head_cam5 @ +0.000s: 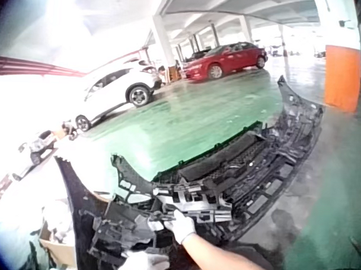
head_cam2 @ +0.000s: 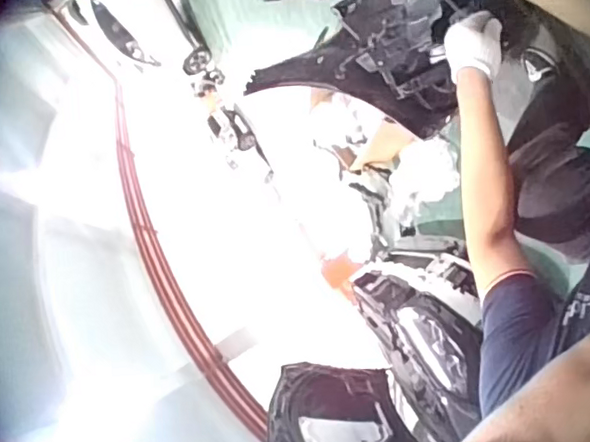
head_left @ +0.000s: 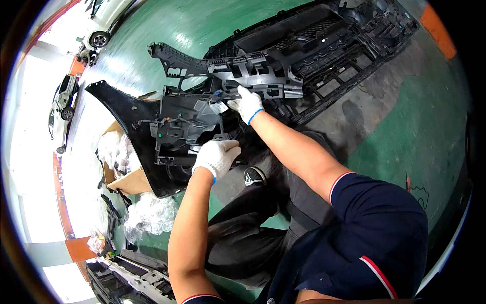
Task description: The person cleans a car bumper with a cloth, puts on gloves, and then attaches a black plastic bracket to the back of the bumper. They then connect a wiring harness to the bumper assembly.
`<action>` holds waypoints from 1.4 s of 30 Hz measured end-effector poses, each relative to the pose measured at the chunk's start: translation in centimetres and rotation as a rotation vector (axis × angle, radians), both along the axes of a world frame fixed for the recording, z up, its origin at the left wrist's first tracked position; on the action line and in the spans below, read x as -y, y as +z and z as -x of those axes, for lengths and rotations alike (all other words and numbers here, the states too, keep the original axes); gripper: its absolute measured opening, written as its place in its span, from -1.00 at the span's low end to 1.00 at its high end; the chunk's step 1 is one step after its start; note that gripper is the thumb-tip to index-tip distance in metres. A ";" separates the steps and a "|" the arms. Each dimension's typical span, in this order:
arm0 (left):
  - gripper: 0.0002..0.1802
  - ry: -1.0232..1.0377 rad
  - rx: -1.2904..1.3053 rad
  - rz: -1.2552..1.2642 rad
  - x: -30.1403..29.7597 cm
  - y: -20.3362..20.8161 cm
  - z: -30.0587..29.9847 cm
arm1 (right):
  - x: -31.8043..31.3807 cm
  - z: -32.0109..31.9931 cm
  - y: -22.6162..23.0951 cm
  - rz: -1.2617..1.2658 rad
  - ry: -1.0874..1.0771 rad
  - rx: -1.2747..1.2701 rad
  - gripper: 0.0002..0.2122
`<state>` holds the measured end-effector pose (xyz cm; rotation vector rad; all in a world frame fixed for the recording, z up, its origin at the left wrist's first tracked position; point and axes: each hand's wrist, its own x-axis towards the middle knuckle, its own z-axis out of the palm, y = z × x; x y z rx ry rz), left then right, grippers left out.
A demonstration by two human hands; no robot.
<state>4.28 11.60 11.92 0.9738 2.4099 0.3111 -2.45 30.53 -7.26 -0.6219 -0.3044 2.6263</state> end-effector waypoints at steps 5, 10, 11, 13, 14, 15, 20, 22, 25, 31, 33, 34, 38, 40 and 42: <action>-0.54 0.069 0.233 -0.160 2.0 -0.3 0.2 | -2.3 0.0 1.9 -0.123 0.023 0.137 -0.72; -0.47 -0.027 0.181 -0.086 1.6 1.4 -0.4 | -1.6 -1.4 2.8 -0.187 0.008 0.260 -0.74; -0.46 -0.050 0.156 -0.085 1.6 1.3 -0.3 | -1.6 -2.2 2.4 -0.186 -0.012 0.252 -0.74; -0.43 -0.071 0.147 -0.071 1.7 1.4 -0.2 | -1.2 -3.1 1.7 -0.167 -0.044 0.294 -0.75; -0.42 -0.080 0.166 -0.064 1.4 1.6 -0.3 | -1.3 -3.4 1.1 -0.148 -0.051 0.319 -0.75; -0.41 -0.089 0.185 -0.055 1.1 1.8 -0.4 | -1.4 -3.5 0.6 -0.139 -0.058 0.350 -0.75; -0.36 -0.007 0.398 -0.178 1.6 1.6 -0.6 | -1.7 -3.6 -0.3 -0.130 -0.091 0.322 -0.74; -0.35 0.014 0.459 -0.250 2.1 1.1 -0.8 | -2.5 -3.4 -0.3 -0.138 0.013 0.277 -0.73; -0.35 0.054 0.539 -0.309 2.8 1.1 -0.5 | -1.6 -3.4 1.1 -0.100 -0.033 0.293 -0.76; -0.37 -0.169 0.172 -0.206 1.6 1.9 -0.3 | -2.5 -3.6 1.2 -0.067 -0.138 0.137 -0.69; -0.35 -0.197 0.098 -0.221 1.6 2.0 -0.2 | -1.7 -3.2 2.1 -0.071 -0.162 0.183 -0.69; -0.35 -0.205 0.054 -0.215 1.8 2.0 -0.2 | -1.2 -3.0 2.6 -0.073 -0.176 0.206 -0.69; -0.33 -0.214 0.030 -0.200 1.1 2.2 -0.5 | -1.4 -2.7 2.5 -0.100 -0.135 0.281 -0.69; -0.33 -0.214 0.059 -0.174 0.9 2.7 -0.5 | -2.2 -2.0 2.3 -0.088 -0.211 0.293 -0.63; -0.32 -0.249 0.044 -0.206 1.5 2.3 -0.1 | -2.6 -2.0 2.6 -0.066 -0.253 0.276 -0.60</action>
